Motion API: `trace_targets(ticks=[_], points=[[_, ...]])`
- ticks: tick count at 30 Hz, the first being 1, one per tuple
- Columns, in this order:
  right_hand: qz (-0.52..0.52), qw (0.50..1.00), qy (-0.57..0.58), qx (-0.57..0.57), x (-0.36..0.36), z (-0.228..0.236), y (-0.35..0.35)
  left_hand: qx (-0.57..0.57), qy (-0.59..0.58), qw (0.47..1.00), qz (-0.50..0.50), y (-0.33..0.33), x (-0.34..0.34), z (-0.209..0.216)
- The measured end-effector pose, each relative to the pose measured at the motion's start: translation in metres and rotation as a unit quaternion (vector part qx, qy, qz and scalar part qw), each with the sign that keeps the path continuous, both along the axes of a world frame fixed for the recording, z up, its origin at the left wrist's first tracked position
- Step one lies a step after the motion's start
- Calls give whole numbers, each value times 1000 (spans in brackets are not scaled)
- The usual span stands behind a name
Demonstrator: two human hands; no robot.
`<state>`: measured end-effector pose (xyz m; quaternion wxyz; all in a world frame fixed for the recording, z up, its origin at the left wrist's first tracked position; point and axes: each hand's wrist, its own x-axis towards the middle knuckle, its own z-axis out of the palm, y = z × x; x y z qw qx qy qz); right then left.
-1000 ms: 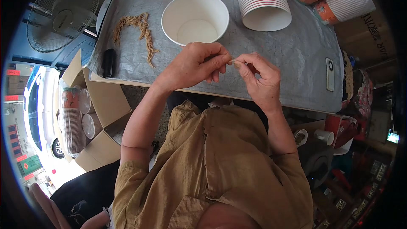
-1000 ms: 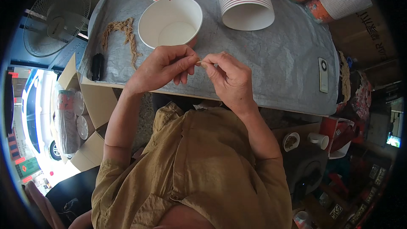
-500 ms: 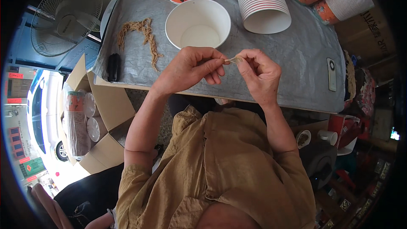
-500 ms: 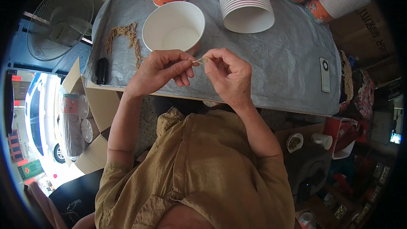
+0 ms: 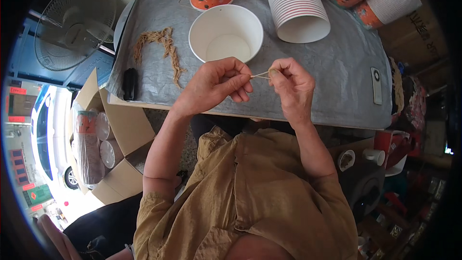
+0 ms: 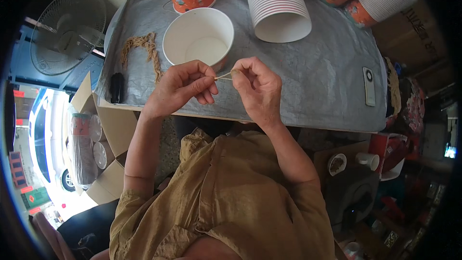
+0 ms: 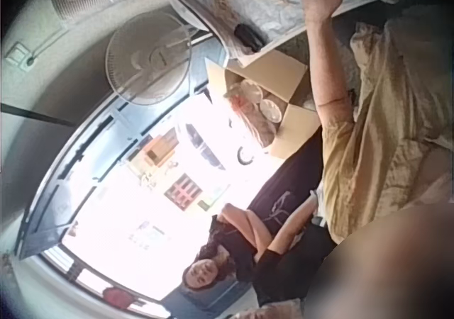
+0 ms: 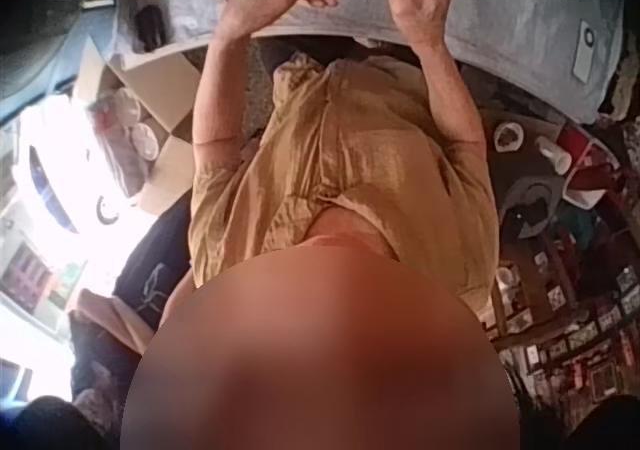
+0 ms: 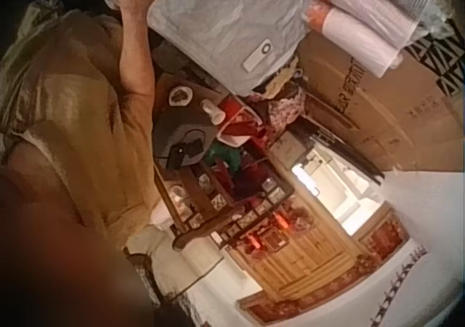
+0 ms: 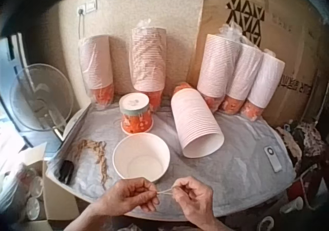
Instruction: Attaching string handles to paper cups by threading and knotting them through pre-punched holes.
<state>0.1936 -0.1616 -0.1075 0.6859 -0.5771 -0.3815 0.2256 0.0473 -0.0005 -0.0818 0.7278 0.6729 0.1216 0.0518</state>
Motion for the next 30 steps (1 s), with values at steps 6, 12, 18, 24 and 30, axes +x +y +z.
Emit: trace_targets(ticks=[6,12,18,24,30], points=[[45,973,226,20,2,4,7,88,-18,995,51,-9,3,1],[103,921,374,15,-6,-3,15,160,-123,971,129,-17,0,-12],[108,924,366,-4,-12,-1,16,133,-97,968,189,-27,-3,-23],[116,925,362,-11,-14,-5,19,213,-155,940,215,-28,-1,-27],[128,919,373,-6,-13,-7,18,256,-170,927,216,-24,-2,-34]])
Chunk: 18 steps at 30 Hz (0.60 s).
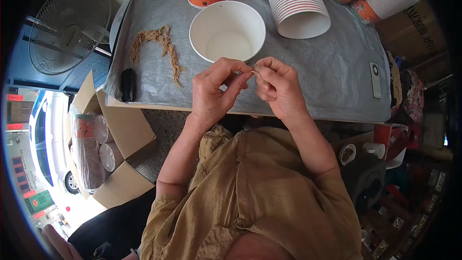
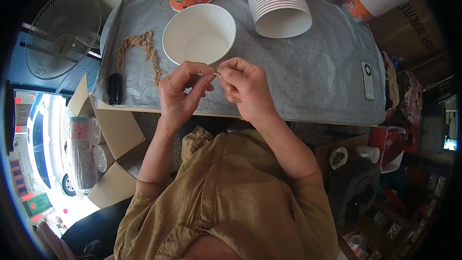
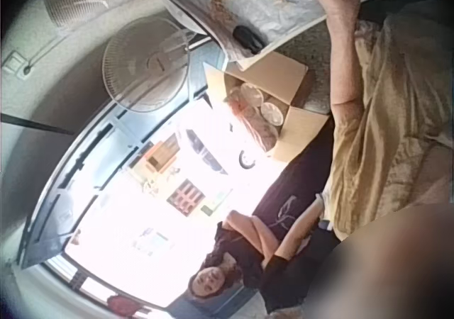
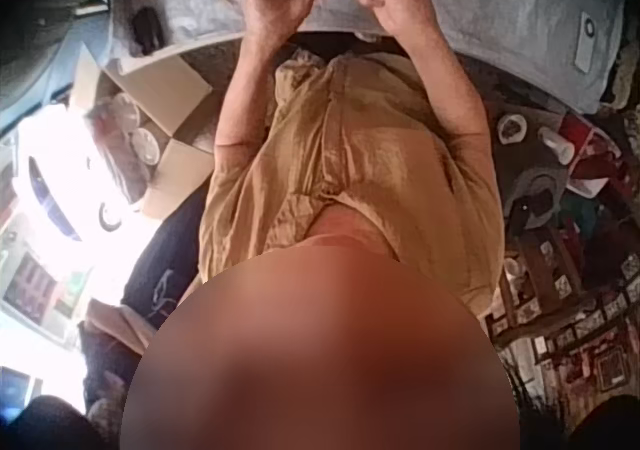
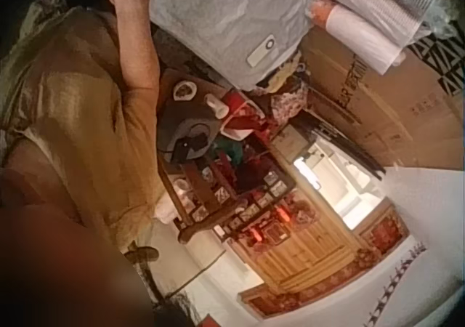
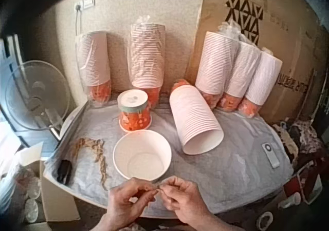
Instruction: Attaching string handles to paper cups by threading and knotting them through pre-punched holes.
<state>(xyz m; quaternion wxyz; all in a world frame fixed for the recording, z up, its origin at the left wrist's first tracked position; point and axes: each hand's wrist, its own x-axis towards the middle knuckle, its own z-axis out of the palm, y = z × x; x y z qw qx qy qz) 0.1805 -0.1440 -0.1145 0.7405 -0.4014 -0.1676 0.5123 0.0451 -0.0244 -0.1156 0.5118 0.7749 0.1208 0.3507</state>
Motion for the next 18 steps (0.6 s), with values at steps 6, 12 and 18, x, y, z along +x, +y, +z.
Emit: trace_targets(ticks=[6,12,18], points=[[-47,994,-99,-2,-1,14,-8,-266,48,962,-38,4,-6,17],[-145,852,-502,26,-4,9,-17,-317,41,946,-47,7,-4,19],[-194,778,-597,13,-9,10,-9,-315,46,947,-44,2,0,16]])
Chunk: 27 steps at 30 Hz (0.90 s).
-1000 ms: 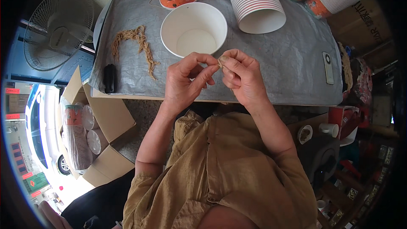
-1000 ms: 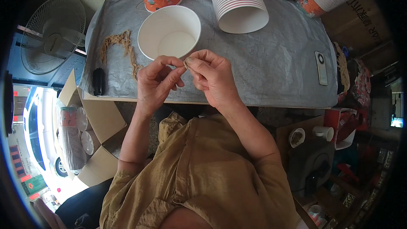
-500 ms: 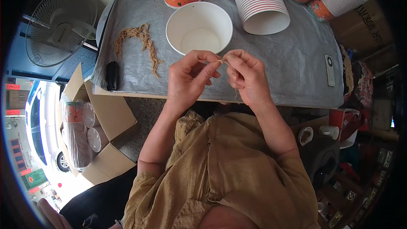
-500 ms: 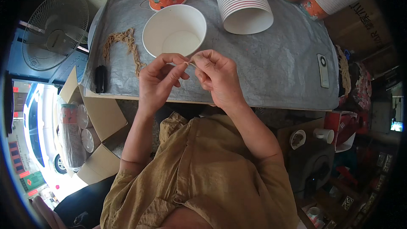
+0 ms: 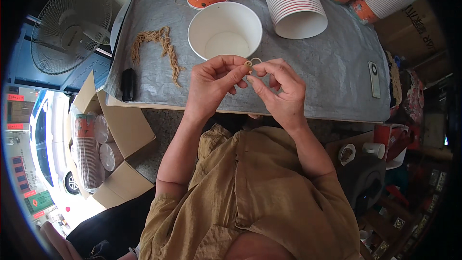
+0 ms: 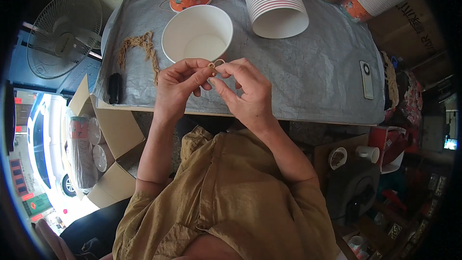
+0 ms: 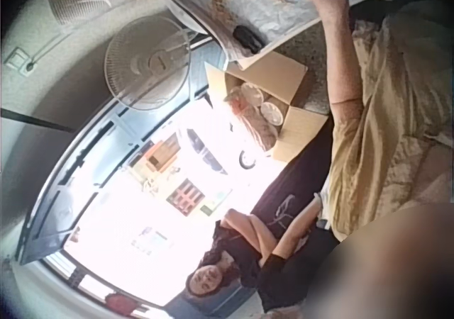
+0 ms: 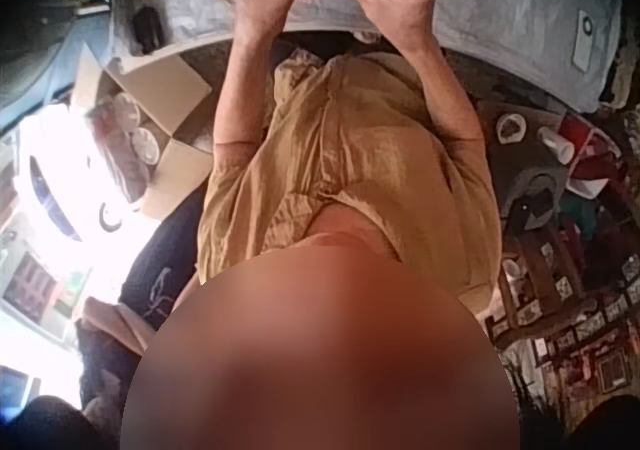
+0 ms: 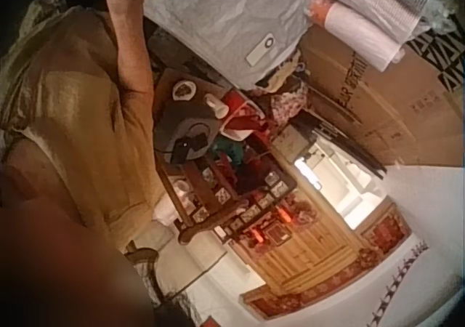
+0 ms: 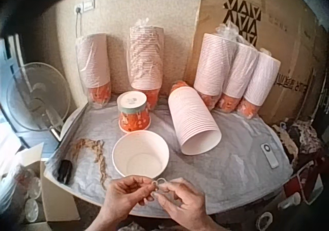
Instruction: Attaching string handles to paper cups by threading and knotting them through pre-punched holes.
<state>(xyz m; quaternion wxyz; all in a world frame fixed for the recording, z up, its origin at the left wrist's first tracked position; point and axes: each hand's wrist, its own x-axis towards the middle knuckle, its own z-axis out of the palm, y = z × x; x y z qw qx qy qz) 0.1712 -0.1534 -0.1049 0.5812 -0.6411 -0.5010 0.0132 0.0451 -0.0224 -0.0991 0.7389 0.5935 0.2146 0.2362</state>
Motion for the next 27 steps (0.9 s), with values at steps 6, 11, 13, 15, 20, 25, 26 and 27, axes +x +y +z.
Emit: trace_targets(ticks=[6,11,13,15,20,25,26,27], points=[[-4,1000,-22,12,3,-9,4,-5,-7,1000,2,-1,3,-4],[31,994,104,15,-1,-8,6,-26,-31,999,3,0,2,-4],[73,972,223,-19,-1,-9,4,-27,-35,999,2,1,1,-4],[85,954,285,-30,0,-8,2,-27,-28,999,6,-1,1,-3],[104,903,413,-47,2,-11,3,-2,-24,999,25,-7,2,-2],[133,843,521,-15,3,-14,8,47,2,999,27,-11,-2,-1],[133,843,521,-15,3,-15,8,47,1,999,26,-11,-3,-2],[140,834,534,-11,2,-15,8,50,3,998,27,-11,-4,-3]])
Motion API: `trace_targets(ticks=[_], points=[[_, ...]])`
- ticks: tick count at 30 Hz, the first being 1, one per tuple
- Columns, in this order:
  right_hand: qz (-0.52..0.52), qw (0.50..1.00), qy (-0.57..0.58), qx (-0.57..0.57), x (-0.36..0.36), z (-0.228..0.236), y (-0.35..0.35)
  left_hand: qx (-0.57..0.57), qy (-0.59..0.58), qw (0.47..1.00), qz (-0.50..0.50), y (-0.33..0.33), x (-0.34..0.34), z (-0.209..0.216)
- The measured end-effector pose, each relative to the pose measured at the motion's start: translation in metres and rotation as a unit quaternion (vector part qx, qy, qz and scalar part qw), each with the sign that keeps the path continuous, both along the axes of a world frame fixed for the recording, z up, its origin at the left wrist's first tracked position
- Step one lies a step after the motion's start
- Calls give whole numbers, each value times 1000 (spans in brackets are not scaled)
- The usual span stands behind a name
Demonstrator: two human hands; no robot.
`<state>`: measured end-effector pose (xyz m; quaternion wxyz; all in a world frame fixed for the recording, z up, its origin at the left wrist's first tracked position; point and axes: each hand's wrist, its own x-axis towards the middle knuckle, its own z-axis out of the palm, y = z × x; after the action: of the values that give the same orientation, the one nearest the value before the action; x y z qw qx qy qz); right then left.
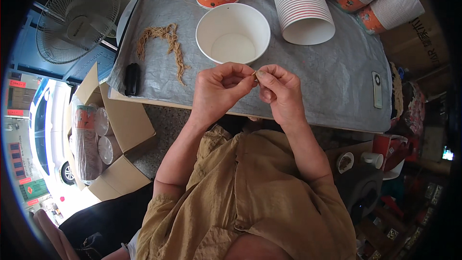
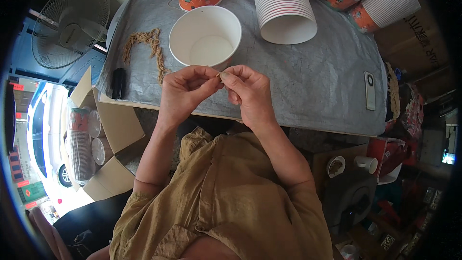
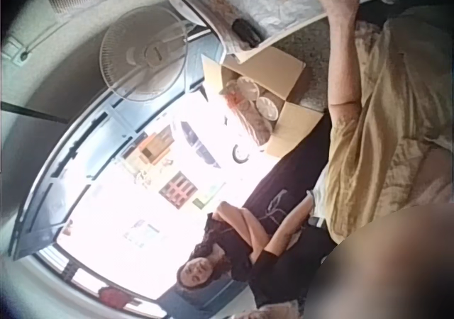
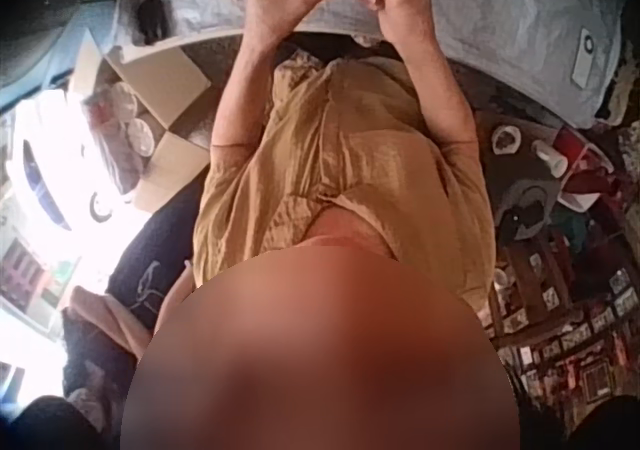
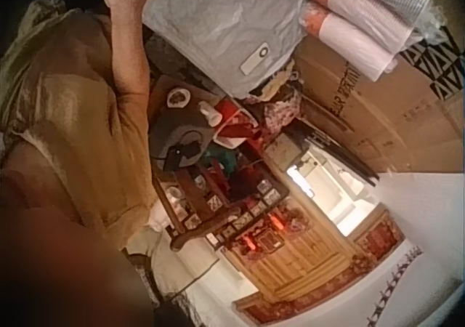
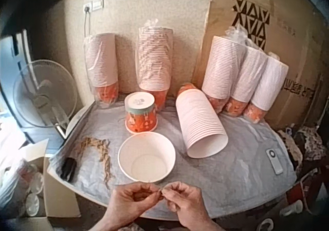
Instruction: Attaching string handles to paper cups by threading and knotting them through pre-punched holes.
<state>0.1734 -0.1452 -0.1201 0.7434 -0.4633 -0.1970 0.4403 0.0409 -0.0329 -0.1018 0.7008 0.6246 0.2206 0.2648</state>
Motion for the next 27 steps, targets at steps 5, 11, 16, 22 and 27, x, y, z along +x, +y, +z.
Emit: trace_targets(ticks=[5,11,16,22,27], points=[[12,999,32,11,1,-4,-2,22,22,1000,-3,2,-2,-2],[7,1000,20,0,-1,3,-4,-47,-8,999,-10,2,-2,-2],[9,1000,1,-14,3,3,1,-52,-7,998,-40,13,-6,-4],[47,996,-56,-55,5,7,1,-68,-8,996,-56,14,-7,-3],[74,992,-81,-64,7,7,-2,-79,-26,994,-65,16,-8,-1]])
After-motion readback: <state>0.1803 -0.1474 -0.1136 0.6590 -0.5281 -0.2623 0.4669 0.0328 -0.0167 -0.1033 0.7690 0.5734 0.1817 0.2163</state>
